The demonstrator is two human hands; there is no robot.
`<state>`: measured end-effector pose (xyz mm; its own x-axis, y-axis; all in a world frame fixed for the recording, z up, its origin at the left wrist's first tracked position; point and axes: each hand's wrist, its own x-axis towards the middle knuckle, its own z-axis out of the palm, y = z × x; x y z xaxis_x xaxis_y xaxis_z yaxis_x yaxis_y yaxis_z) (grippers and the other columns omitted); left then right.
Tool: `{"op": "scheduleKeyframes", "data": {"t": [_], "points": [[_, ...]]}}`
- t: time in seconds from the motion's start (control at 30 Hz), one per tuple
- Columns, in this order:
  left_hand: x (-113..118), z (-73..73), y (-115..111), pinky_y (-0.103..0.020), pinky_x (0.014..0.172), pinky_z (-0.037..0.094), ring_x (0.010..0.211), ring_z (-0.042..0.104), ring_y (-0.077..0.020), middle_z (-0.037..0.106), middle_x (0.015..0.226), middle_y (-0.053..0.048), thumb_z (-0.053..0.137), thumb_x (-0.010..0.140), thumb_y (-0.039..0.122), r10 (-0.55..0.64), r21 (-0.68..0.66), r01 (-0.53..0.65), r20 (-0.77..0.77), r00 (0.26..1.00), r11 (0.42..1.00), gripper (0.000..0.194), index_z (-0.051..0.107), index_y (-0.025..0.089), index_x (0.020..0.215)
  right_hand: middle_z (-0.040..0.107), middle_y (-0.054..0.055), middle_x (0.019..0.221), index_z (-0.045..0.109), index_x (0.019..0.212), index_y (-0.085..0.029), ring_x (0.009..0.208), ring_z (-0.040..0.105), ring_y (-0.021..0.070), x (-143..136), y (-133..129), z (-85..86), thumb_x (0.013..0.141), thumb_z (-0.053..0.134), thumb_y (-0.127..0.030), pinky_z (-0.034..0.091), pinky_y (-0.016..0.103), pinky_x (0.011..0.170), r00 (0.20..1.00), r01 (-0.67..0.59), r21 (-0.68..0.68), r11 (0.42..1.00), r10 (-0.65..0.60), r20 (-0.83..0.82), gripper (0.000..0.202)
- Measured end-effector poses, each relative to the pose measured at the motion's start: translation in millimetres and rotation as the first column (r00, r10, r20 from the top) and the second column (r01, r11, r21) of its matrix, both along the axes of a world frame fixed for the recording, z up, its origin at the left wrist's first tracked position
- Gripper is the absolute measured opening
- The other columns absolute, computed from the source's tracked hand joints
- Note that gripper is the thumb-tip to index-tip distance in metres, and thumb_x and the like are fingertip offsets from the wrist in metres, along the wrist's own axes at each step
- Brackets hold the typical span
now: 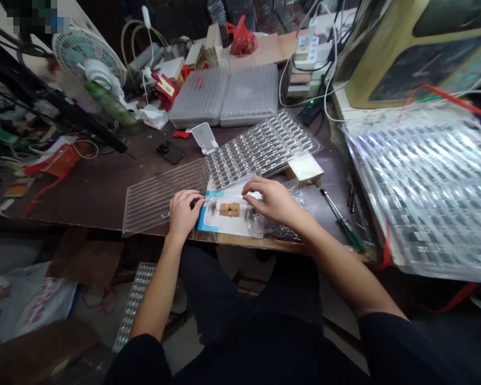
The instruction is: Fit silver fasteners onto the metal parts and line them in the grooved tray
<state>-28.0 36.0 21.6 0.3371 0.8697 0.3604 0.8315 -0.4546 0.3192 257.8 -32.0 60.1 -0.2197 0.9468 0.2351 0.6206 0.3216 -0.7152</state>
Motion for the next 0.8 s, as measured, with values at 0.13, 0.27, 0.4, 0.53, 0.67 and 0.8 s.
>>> {"op": "scheduleKeyframes", "data": {"t": [0.13,0.27,0.4,0.53,0.67,0.8], "points": [[-13.3,7.0,-1.3,-0.047,0.106,0.043,0.118,0.060,-0.0299,0.073,0.118,-0.007,0.063,0.094,0.032,0.042,-0.016,-0.043,-0.054,0.998,0.999,0.016,0.075,0.022,0.090,0.073,0.007,0.109,0.074,0.099,-0.020,0.098,0.066,0.0205,4.7,-1.1,3.4,0.093,0.057,-0.020,0.046,0.032,0.085,0.999,0.008,-0.016,1.000,-0.007,0.043,0.018],[-2.9,21.0,-20.4,-0.048,0.107,0.043,0.119,0.060,-0.0307,0.071,0.120,-0.009,0.061,0.094,0.032,0.026,0.012,-0.026,-0.020,0.999,1.000,0.018,0.075,0.021,0.095,0.076,0.008,0.096,0.078,0.096,-0.019,0.086,0.067,0.0211,23.2,-4.9,10.2,0.090,0.059,-0.020,0.041,0.032,0.075,0.971,0.011,-0.152,0.988,0.026,0.239,0.020],[46.6,24.4,-62.5,-0.041,0.106,0.046,0.116,0.063,-0.0250,0.072,0.120,-0.007,0.061,0.097,0.031,-0.322,-0.131,0.345,0.169,0.931,0.929,0.021,0.071,0.022,0.112,0.071,0.007,0.073,0.077,0.078,-0.016,0.065,0.059,0.0162,43.6,-16.0,24.6,0.092,0.059,-0.030,0.033,0.031,0.066,0.926,-0.048,-0.283,0.958,0.149,0.348,0.027],[95.1,14.4,-94.1,-0.041,0.100,0.048,0.114,0.063,-0.0253,0.071,0.121,-0.007,0.068,0.093,0.027,-0.511,-0.222,0.563,0.252,0.822,0.796,0.032,0.065,0.022,0.125,0.067,0.004,0.061,0.070,0.064,-0.017,0.058,0.057,0.0137,49.5,-31.1,40.3,0.097,0.049,-0.030,0.035,0.030,0.064,0.920,-0.069,-0.362,0.930,0.199,0.338,0.042],[110.7,4.2,-100.7,-0.039,0.089,0.047,0.098,0.065,-0.0233,0.075,0.100,-0.003,0.061,0.094,0.013,-0.528,-0.182,0.583,0.274,0.804,0.792,0.016,0.072,0.022,0.101,0.073,0.008,0.072,0.078,0.078,-0.017,0.071,0.067,0.0202,43.9,-39.7,39.4,0.091,0.052,-0.019,0.041,0.031,0.069,0.860,0.090,-0.406,0.910,0.135,0.493,0.029],[111.7,4.4,-99.1,-0.041,0.091,0.044,0.097,0.064,-0.0239,0.075,0.100,-0.004,0.059,0.094,0.013,-0.548,-0.119,0.586,0.246,0.800,0.802,0.018,0.073,0.023,0.102,0.076,0.017,0.101,0.058,0.143,-0.013,0.090,0.071,0.0294,37.0,-35.9,28.5,0.082,0.056,-0.012,0.044,0.035,0.073,0.767,0.324,-0.281,0.904,-0.077,0.637,0.061]]}}
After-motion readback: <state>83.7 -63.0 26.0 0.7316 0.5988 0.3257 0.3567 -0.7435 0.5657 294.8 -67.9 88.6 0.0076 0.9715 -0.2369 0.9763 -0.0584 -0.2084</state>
